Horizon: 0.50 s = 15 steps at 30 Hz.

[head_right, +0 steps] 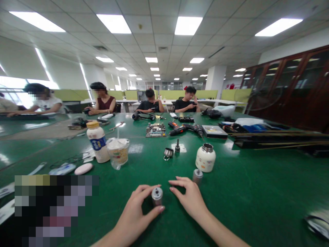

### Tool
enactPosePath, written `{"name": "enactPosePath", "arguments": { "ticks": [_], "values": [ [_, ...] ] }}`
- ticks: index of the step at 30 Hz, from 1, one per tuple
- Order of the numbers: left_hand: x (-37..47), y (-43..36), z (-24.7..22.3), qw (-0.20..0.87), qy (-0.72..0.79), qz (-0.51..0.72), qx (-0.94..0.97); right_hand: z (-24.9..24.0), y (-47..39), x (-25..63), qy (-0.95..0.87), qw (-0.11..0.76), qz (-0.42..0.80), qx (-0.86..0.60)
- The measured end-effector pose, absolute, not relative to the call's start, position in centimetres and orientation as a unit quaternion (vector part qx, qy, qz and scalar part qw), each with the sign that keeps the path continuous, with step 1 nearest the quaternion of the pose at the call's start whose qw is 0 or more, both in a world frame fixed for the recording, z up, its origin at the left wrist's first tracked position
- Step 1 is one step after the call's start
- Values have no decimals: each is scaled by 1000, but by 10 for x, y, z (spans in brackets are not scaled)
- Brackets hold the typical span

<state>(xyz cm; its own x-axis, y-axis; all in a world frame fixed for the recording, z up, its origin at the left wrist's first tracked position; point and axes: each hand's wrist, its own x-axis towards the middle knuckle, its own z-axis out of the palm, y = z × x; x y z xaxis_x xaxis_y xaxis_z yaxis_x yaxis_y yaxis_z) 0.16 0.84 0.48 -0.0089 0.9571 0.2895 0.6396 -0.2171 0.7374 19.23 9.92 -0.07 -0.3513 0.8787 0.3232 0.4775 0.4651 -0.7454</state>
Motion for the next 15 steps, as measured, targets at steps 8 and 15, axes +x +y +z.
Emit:
{"name": "enactPosePath", "arguments": {
  "ticks": [8, 15],
  "values": [
    [1, 8, 9, 218, 563, 373, 705, 45, 68, 177, -751, 434, 361, -342],
    [3, 6, 12, 217, 539, 371, 724, 50, 56, 173, -782, 374, 360, -345]
  ]
}}
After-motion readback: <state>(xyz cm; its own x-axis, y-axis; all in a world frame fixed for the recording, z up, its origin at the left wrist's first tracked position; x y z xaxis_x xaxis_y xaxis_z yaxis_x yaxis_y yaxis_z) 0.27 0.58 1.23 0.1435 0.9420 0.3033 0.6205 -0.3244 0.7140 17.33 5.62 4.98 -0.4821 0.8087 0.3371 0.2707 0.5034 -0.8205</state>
